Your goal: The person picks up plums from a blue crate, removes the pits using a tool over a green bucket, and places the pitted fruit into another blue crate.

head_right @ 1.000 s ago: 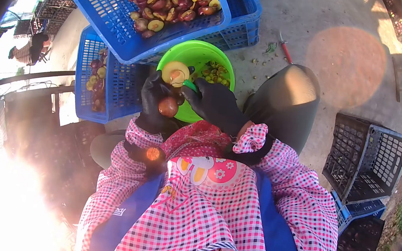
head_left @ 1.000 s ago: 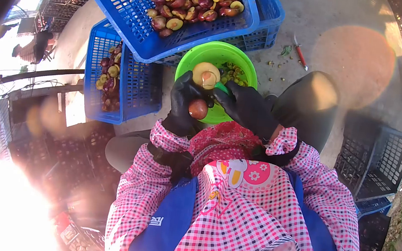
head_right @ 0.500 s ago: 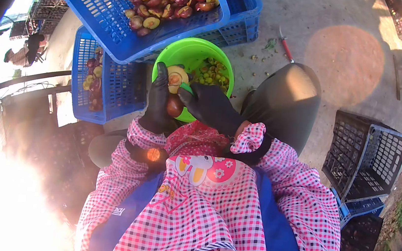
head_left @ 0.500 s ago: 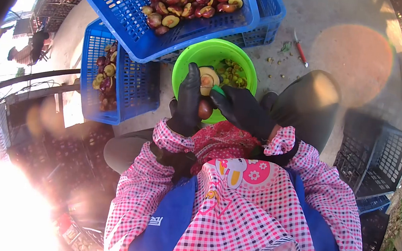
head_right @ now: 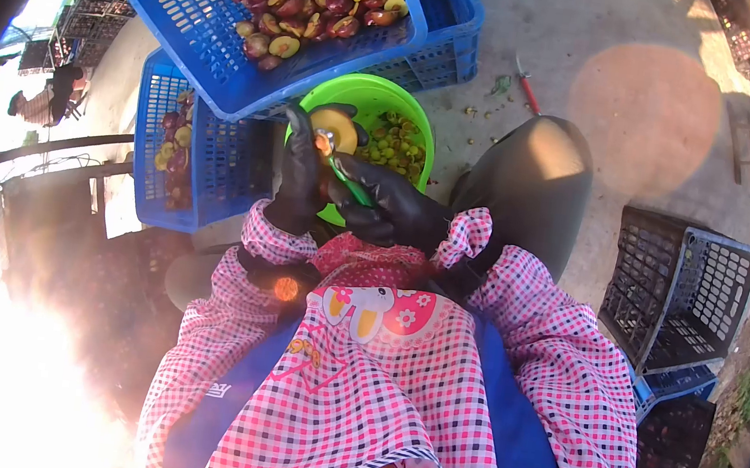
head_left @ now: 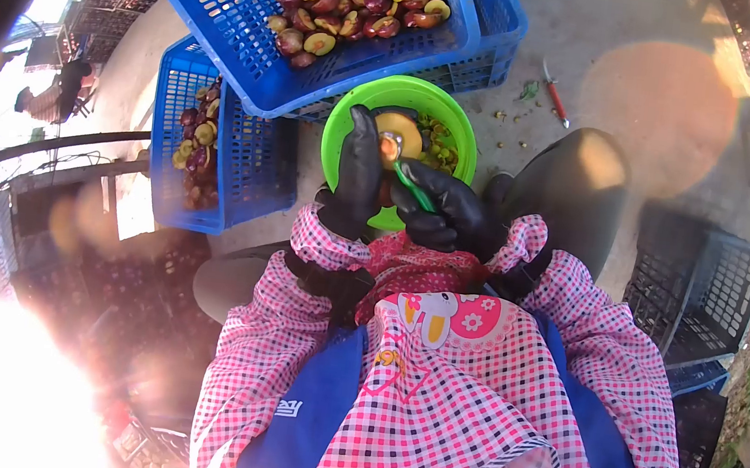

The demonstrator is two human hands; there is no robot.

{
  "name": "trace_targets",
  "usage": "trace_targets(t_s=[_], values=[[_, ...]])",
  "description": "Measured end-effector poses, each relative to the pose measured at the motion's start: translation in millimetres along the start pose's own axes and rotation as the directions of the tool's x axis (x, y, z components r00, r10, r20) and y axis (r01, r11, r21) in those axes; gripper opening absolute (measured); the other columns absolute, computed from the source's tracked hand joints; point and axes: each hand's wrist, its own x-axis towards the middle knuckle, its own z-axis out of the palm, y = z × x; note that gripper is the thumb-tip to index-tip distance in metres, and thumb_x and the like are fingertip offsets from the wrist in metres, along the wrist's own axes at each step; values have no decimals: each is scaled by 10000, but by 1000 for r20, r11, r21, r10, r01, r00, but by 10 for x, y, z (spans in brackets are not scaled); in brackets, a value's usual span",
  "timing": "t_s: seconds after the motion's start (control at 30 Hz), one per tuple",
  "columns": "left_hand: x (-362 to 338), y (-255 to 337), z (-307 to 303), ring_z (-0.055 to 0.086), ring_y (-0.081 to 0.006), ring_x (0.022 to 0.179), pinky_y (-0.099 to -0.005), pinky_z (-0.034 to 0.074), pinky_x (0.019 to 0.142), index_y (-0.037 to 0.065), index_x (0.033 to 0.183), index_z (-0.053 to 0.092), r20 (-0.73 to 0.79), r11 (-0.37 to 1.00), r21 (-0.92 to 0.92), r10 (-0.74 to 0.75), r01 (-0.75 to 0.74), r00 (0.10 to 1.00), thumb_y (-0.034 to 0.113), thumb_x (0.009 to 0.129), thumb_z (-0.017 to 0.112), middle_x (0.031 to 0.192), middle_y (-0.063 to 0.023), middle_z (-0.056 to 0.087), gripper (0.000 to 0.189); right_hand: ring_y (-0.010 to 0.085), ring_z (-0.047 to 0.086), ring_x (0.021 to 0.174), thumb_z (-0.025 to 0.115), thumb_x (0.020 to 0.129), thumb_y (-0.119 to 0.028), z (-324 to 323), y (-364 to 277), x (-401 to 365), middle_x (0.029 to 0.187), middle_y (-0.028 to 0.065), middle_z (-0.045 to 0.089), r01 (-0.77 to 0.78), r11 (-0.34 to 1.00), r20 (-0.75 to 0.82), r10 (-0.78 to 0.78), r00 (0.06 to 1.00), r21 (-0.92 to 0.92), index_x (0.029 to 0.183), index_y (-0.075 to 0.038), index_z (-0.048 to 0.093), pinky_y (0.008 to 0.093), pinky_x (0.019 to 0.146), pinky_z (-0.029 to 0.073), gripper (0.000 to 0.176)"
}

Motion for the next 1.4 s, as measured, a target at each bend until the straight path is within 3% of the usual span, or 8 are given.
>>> trace_targets(t_s=[0.23, 0.3, 0.4, 0.47, 0.63, 0.83, 1.1, 1.4], values=[[-91, 247, -619, 636, -231, 848, -344, 527, 748, -7, 1195, 539, -63, 620, 747, 423, -238, 904, 535, 1002, 397, 1017, -138, 634, 593, 197, 487, 405, 444, 981, -517, -113, -6, 74, 553, 78, 521, 122, 834, -103, -209, 973, -538, 846, -61, 584, 333, 408, 379, 496], [478, 54, -2044, 654, -224, 717, -373, 527, 616, 13, 1007, 643, 380, -376, 925, 919, -55, 107, 453, 999, 470, 806, -105, 669, 473, 273, 553, 499, 472, 964, -521, -408, 162, 209, 608, 135, 567, 123, 420, -113, -494, 862, -899, 854, -36, 601, 388, 490, 426, 513], [-93, 1437, -1388, 629, -319, 988, -407, 493, 870, -62, 1210, 562, -495, 581, 811, 615, 71, 613, 416, 929, 601, 1119, -204, 626, 555, 391, 625, 678, 515, 932, -528, -299, 79, 224, 710, 218, 627, -50, 52, -72, -675, 734, -997, 853, 1, 624, 469, 646, 475, 546], [103, 1654, -1673, 629, -324, 1022, -390, 491, 873, -57, 1219, 577, -84, -176, 918, 789, 355, 608, 371, 926, 615, 1116, -216, 635, 520, 432, 631, 762, 530, 918, -531, -221, 74, 234, 758, 244, 639, -66, 204, -179, -610, 772, -977, 845, 14, 630, 495, 720, 476, 559], [1301, 1298, -730, 655, -293, 1036, -399, 502, 869, 25, 1216, 608, 108, 222, 964, 187, -149, 976, 308, 956, 558, 1141, -194, 659, 388, 404, 655, 784, 570, 916, -485, -220, 66, 268, 781, 234, 652, -83, 251, -225, -614, 756, -964, 902, -12, 658, 464, 723, 491, 481], [2643, 215, -457, 657, -342, 941, -440, 508, 817, 13, 1085, 634, 550, -390, 748, -87, -536, 831, 337, 882, 591, 1040, -192, 676, 385, 388, 668, 811, 566, 925, -469, -95, -44, 143, 811, 221, 666, -67, 366, -304, -645, 701, -928, 953, -22, 655, 460, 731, 501, 457], [2000, 436, -226, 635, -202, 670, -314, 508, 616, 33, 1047, 588, 356, 853, 515, -119, -89, 927, 252, 867, 625, 945, -133, 670, 286, 416, 654, 813, 537, 948, -431, -30, -177, 72, 848, 230, 665, -164, 436, -451, -718, 529, -885, 1102, -31, 596, 478, 724, 496, 432], [195, 264, -155, 559, -133, 595, -248, 423, 502, 49, 1082, 583, 77, 993, -66, -95, 101, 992, 539, 980, 456, 854, -64, 635, 516, 406, 641, 683, 586, 929, -414, -1, -42, 123, 732, 217, 644, 67, 186, -122, -834, 538, -980, 972, -25, 616, 467, 613, 491, 393]])
